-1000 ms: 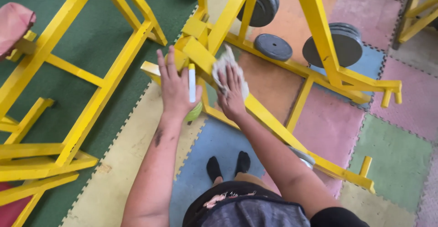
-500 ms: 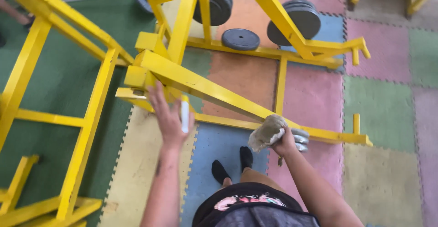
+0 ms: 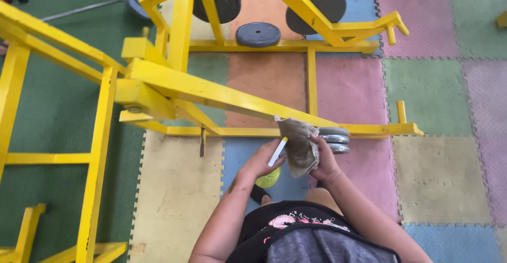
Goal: Wiping down various gym machines and benches with a cleaning spray and a cloth.
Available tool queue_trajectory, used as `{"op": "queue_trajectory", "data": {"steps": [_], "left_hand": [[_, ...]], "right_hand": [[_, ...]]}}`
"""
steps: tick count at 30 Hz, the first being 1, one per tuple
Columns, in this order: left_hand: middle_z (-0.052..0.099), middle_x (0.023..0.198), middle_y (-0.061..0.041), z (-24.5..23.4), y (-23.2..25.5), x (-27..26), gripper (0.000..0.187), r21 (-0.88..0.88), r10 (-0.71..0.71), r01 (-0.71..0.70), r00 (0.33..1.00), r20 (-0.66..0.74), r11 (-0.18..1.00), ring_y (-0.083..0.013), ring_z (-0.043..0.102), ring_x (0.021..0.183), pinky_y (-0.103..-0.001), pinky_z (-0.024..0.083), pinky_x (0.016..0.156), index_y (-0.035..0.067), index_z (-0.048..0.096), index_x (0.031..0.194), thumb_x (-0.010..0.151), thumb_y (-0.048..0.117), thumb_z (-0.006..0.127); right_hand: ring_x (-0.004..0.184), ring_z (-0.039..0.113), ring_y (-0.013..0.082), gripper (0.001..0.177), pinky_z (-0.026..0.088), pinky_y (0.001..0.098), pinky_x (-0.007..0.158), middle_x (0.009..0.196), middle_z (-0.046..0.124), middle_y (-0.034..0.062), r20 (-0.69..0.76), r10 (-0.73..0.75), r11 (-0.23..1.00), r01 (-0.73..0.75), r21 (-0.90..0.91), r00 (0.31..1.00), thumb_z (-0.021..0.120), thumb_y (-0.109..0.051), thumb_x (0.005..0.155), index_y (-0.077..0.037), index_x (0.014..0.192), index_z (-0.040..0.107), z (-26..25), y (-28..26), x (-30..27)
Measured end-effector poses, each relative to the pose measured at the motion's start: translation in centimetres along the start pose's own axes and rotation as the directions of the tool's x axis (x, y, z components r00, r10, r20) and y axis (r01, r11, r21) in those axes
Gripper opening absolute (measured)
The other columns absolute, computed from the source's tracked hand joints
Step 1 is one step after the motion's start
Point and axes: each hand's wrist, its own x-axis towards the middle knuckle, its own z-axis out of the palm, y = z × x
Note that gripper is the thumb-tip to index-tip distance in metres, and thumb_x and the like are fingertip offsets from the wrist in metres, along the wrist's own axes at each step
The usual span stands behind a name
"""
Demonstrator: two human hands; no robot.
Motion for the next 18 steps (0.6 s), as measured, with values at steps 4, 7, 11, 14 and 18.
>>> {"op": "queue_trajectory", "data": {"steps": [4,7,11,14,18], "left_hand": [[0.066,0.120,-0.025,1.3,2.3,2.2,0.068,0.015,-0.091,0.090,0.993,0.076,0.996,-0.0442,0.061,0.113,-0.049,0.051,0.094,0.005,0.048,0.141,0.083,0.024,0.078],[0.070,0.122,-0.021,4.7,2.0,4.2,0.063,-0.051,-0.109,0.118,0.981,0.161,0.992,-0.0400,0.067,0.115,-0.045,0.055,0.097,0.006,0.057,0.132,0.075,0.021,0.080],[0.067,0.125,-0.022,10.7,2.3,8.1,0.069,0.084,-0.106,0.091,0.975,0.196,0.992,-0.0431,0.062,0.118,-0.048,0.051,0.099,0.008,0.056,0.135,0.070,0.014,0.078],[0.065,0.126,-0.024,14.8,3.7,11.1,0.069,0.066,-0.097,0.086,0.980,0.176,0.994,-0.0445,0.060,0.118,-0.049,0.050,0.098,0.008,0.055,0.137,0.072,0.014,0.077],[0.067,0.124,-0.021,19.5,5.6,15.3,0.058,0.151,-0.244,0.215,0.945,0.217,0.965,-0.0430,0.061,0.116,-0.049,0.052,0.096,0.012,0.059,0.133,0.077,0.019,0.072]], "right_hand": [[0.116,0.067,0.0319,0.058,0.051,0.0488,0.106,0.131,0.066,0.0182,0.082,0.014,1.000,-0.013,-0.006,0.997,0.054,-0.041,0.098,-0.001,0.140,0.056,-0.9,-2.1,-1.5],[0.111,0.070,0.0300,0.055,0.055,0.0468,0.102,0.124,0.071,0.0166,0.062,0.052,0.996,-0.048,-0.078,0.997,0.059,-0.038,0.093,-0.002,0.135,0.058,-4.3,-4.4,-1.9],[0.104,0.072,0.0296,0.049,0.059,0.0466,0.095,0.116,0.073,0.0168,0.053,0.126,0.964,-0.110,-0.241,0.991,0.067,-0.027,0.090,-0.001,0.131,0.059,-10.3,-8.8,-1.2],[0.101,0.074,0.0296,0.046,0.060,0.0465,0.094,0.114,0.073,0.0176,0.021,0.193,0.951,-0.182,-0.252,0.981,0.067,-0.024,0.089,0.001,0.128,0.060,-14.9,-12.3,-1.2],[0.102,0.074,0.0314,0.044,0.059,0.0453,0.098,0.113,0.074,0.0203,-0.007,0.285,0.948,-0.283,-0.147,0.958,0.061,-0.022,0.090,0.005,0.125,0.062,-19.5,-17.5,-2.1]]}}
